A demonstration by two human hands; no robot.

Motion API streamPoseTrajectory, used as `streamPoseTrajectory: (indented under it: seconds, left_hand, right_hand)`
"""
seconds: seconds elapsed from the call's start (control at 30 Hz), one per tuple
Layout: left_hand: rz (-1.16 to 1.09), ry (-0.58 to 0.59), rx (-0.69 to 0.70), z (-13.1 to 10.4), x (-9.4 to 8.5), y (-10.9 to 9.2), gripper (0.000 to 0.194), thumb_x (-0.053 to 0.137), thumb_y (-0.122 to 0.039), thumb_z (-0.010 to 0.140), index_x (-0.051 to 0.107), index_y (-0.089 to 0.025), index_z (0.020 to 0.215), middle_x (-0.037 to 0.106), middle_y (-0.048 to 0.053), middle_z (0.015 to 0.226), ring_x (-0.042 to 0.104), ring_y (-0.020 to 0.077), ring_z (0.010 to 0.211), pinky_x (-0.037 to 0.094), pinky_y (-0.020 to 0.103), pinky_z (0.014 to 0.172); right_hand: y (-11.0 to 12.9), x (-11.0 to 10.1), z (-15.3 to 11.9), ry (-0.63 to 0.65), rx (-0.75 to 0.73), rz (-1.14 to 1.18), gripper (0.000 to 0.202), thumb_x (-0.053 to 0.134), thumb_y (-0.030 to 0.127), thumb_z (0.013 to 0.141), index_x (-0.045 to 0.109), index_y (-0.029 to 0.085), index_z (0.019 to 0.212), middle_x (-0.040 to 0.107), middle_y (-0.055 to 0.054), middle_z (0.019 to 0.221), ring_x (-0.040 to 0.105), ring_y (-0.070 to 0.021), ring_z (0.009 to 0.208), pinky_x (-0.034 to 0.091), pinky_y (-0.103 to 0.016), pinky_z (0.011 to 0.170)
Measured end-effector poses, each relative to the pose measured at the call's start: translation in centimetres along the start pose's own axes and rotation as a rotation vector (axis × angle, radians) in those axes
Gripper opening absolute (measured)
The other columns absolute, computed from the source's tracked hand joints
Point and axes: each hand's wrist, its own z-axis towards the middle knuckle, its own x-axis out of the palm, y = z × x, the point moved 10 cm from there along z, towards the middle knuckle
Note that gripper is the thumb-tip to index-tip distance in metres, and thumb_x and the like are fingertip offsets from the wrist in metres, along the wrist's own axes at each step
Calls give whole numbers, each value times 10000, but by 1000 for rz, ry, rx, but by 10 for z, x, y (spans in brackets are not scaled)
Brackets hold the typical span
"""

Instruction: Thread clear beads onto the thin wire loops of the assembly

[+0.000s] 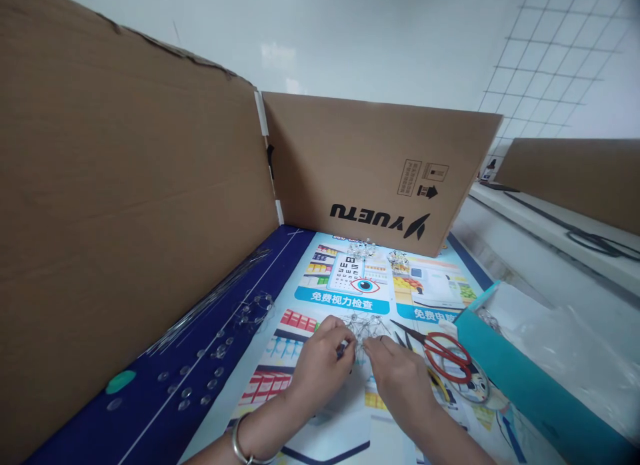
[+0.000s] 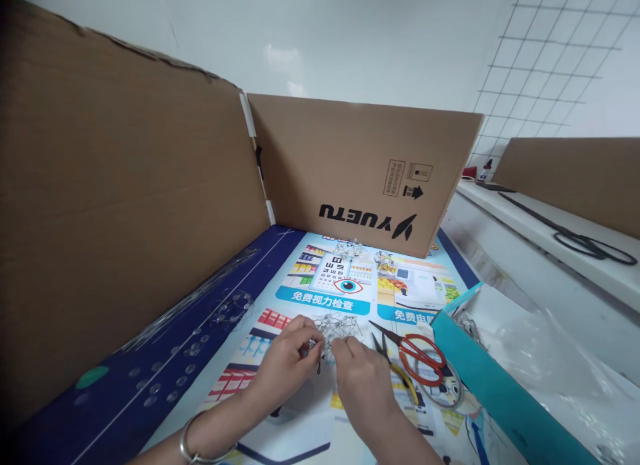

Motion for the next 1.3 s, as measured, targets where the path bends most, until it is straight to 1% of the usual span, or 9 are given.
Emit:
streamPoseTrajectory:
  seconds: [0.07, 0.13, 0.37, 0.43, 0.6, 0.77, 0.83, 1.0, 1.3]
  left_hand:
    - [-14, -5, -7, 0, -1, 0, 141, 466, -131, 774, 594, -177, 737, 511, 33, 809, 515, 146, 729, 424, 244, 630]
    - [-30, 1, -10, 0, 0, 0, 138, 471, -125, 765, 593, -174, 722, 508, 30, 797, 512, 138, 703, 422, 237, 614]
    - [-93, 3, -28, 1, 0, 2, 150, 473, -128, 764, 599, -171, 696, 508, 25, 772, 502, 131, 677, 414, 231, 586]
    - [-106, -2, -37, 1, -1, 4, 153, 473, -137, 768, 602, -171, 694, 512, 25, 762, 503, 137, 685, 412, 237, 589]
    - [-119, 8, -45, 2, -1, 6, 157, 478, -139, 764, 610, -173, 687, 520, 22, 742, 509, 146, 708, 400, 246, 605]
    - [-135, 10, -53, 3, -1, 6, 171, 470, -149, 771, 613, -173, 683, 525, 23, 738, 514, 148, 706, 396, 245, 601]
    - [-136, 12, -58, 3, -2, 6, 178, 464, -154, 776, 612, -172, 678, 524, 23, 733, 516, 149, 708, 397, 246, 603]
    - [-144, 15, -60, 1, -1, 5, 180, 459, -151, 775, 613, -171, 683, 529, 26, 742, 522, 155, 729, 406, 251, 613]
    - [-107, 18, -63, 0, 1, 6, 163, 461, -132, 757, 590, -172, 666, 518, 18, 722, 508, 144, 676, 389, 241, 576]
  right_hand:
    - [4, -1, -1, -24, -44, -94, 246, 430, 106, 835, 607, 202, 976, 610, -36, 759, 560, -136, 649, 370, -241, 591]
    - [3, -2, -1, -42, -42, -119, 227, 443, 109, 830, 612, 202, 950, 604, -31, 737, 564, -138, 653, 369, -240, 587]
    - [-6, -5, 2, -56, 24, -51, 212, 451, 131, 824, 628, 210, 911, 605, -24, 710, 570, -140, 645, 379, -238, 589]
    - [-9, -3, 2, -42, 70, 38, 213, 436, 152, 836, 628, 214, 906, 613, -25, 728, 573, -141, 661, 390, -235, 603]
    - [-24, 7, -1, 2, 283, 432, 151, 462, 192, 817, 611, 217, 826, 616, -10, 777, 567, -136, 704, 415, -222, 632]
    - [-43, 23, -10, 17, 516, 684, 140, 477, 277, 811, 598, 206, 825, 588, 11, 670, 546, -127, 572, 420, -223, 549]
    - [-46, 29, -13, 19, 575, 768, 158, 480, 304, 811, 597, 201, 833, 574, 18, 632, 536, -121, 531, 421, -222, 530]
    - [-41, 33, -14, 21, 570, 863, 166, 495, 308, 798, 606, 187, 821, 547, 20, 592, 520, -120, 523, 416, -217, 512]
    - [-29, 40, -19, 47, 524, 809, 169, 484, 288, 796, 612, 180, 780, 546, 14, 592, 489, -108, 513, 408, -203, 504]
